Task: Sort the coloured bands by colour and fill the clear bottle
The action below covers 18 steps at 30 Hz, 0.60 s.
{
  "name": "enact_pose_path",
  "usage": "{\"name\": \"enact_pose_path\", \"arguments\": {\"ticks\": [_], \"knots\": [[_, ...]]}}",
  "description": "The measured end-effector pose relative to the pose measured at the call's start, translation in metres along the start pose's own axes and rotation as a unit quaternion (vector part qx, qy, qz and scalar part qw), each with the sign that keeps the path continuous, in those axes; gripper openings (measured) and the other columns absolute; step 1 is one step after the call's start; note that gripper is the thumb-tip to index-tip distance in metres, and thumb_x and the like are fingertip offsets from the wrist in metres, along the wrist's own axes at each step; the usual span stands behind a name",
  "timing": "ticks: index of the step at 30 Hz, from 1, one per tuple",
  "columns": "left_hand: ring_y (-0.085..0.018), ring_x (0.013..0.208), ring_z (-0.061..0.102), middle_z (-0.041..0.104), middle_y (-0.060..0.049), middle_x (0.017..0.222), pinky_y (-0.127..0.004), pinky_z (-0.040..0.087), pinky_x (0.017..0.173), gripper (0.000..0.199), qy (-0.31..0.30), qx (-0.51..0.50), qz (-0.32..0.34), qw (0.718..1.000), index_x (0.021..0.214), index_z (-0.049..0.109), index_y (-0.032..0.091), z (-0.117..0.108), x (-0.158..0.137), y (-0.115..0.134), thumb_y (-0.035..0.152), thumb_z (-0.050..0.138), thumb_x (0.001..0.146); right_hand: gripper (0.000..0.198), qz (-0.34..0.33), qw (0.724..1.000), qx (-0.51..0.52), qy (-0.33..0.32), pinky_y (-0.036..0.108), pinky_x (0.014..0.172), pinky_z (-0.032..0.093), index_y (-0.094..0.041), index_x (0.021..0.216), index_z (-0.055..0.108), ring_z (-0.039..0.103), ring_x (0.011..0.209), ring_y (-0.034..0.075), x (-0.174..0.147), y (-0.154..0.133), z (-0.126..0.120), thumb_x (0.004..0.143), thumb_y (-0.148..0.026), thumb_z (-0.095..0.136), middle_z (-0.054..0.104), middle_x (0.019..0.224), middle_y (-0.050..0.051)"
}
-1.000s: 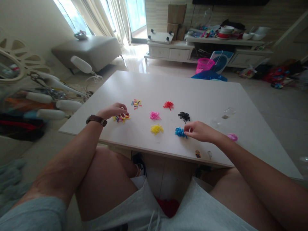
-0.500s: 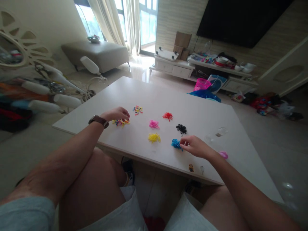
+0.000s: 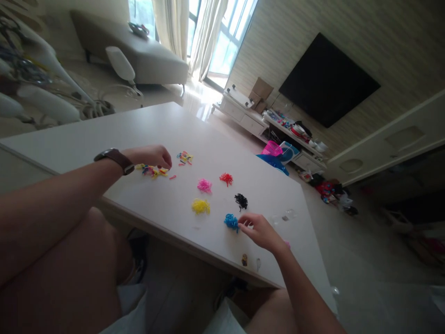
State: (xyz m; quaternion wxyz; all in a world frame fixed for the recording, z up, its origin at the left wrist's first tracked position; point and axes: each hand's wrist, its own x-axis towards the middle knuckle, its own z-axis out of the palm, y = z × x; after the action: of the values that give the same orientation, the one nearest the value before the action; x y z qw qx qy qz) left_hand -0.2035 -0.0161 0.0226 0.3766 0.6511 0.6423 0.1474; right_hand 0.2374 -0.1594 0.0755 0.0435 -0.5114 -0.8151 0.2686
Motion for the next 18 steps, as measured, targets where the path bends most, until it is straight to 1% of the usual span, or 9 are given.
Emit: {"name": "enact_pose_path", "arguments": {"ticks": [3, 6, 10, 12, 15, 18], "knots": [[-0.025, 0.071, 0.064, 0.069, -0.006, 0.067, -0.025, 0.045, 0.058, 0.017, -0.008, -0.008, -0.010, 1.000, 0.062, 0.075, 0.023, 0.001, 0.004, -0.006, 0.030, 0.075, 0.047, 0.016, 0.002, 1.000, -0.003, -0.001, 0.030, 0.073, 0.051, -0.023, 0.088, 0.071, 0.067, 0.079, 0.019, 0.000, 0.000, -0.002, 0.091, -0.031, 0.058, 0.073, 0.087, 0.004], [-0.024, 0.071, 0.064, 0.069, -0.005, 0.067, -0.025, 0.046, 0.059, 0.019, -0.011, 0.013, -0.011, 1.000, 0.065, 0.077, 0.023, 0.001, 0.001, -0.004, 0.032, 0.077, 0.048, 0.018, 0.008, 1.000, 0.002, -0.006, 0.030, 0.071, 0.050, -0.022, 0.090, 0.071, 0.066, 0.079, 0.019, 0.001, -0.001, -0.001, 0.090, -0.033, 0.057, 0.073, 0.087, 0.004], [-0.020, 0.069, 0.063, 0.072, -0.004, 0.072, -0.025, 0.045, 0.058, 0.026, -0.019, 0.041, 0.022, 0.999, 0.076, 0.078, 0.021, 0.004, -0.011, 0.007, 0.039, 0.076, 0.058, 0.018, 0.006, 1.000, 0.004, -0.020, 0.030, 0.066, 0.046, -0.022, 0.084, 0.072, 0.064, 0.071, 0.019, 0.006, 0.005, 0.011, 0.088, -0.035, 0.059, 0.072, 0.080, 0.003], [-0.019, 0.066, 0.062, 0.072, -0.006, 0.073, -0.026, 0.043, 0.054, 0.029, -0.025, 0.050, 0.022, 0.998, 0.079, 0.078, 0.018, 0.008, -0.017, 0.014, 0.041, 0.075, 0.062, 0.017, 0.002, 1.000, 0.009, -0.006, 0.030, 0.063, 0.043, -0.024, 0.081, 0.072, 0.062, 0.068, 0.019, 0.011, 0.011, 0.020, 0.087, -0.035, 0.061, 0.072, 0.077, 0.003], [-0.016, 0.064, 0.061, 0.071, -0.006, 0.071, -0.027, 0.044, 0.057, 0.027, -0.027, 0.050, 0.044, 0.997, 0.082, 0.076, 0.017, 0.015, -0.020, 0.026, 0.039, 0.075, 0.065, 0.014, -0.004, 1.000, 0.029, 0.002, 0.029, 0.058, 0.038, -0.025, 0.075, 0.072, 0.058, 0.060, 0.017, 0.021, 0.020, 0.033, 0.084, -0.034, 0.066, 0.070, 0.070, 0.002], [-0.016, 0.065, 0.061, 0.070, -0.007, 0.070, -0.028, 0.045, 0.059, 0.023, -0.044, 0.030, 0.093, 0.994, 0.082, 0.076, 0.016, 0.025, -0.020, 0.042, 0.035, 0.074, 0.068, 0.011, 0.017, 0.998, 0.060, 0.013, 0.029, 0.058, 0.034, -0.023, 0.073, 0.073, 0.056, 0.060, 0.014, 0.031, 0.026, 0.041, 0.081, -0.031, 0.073, 0.071, 0.071, 0.004]]}}
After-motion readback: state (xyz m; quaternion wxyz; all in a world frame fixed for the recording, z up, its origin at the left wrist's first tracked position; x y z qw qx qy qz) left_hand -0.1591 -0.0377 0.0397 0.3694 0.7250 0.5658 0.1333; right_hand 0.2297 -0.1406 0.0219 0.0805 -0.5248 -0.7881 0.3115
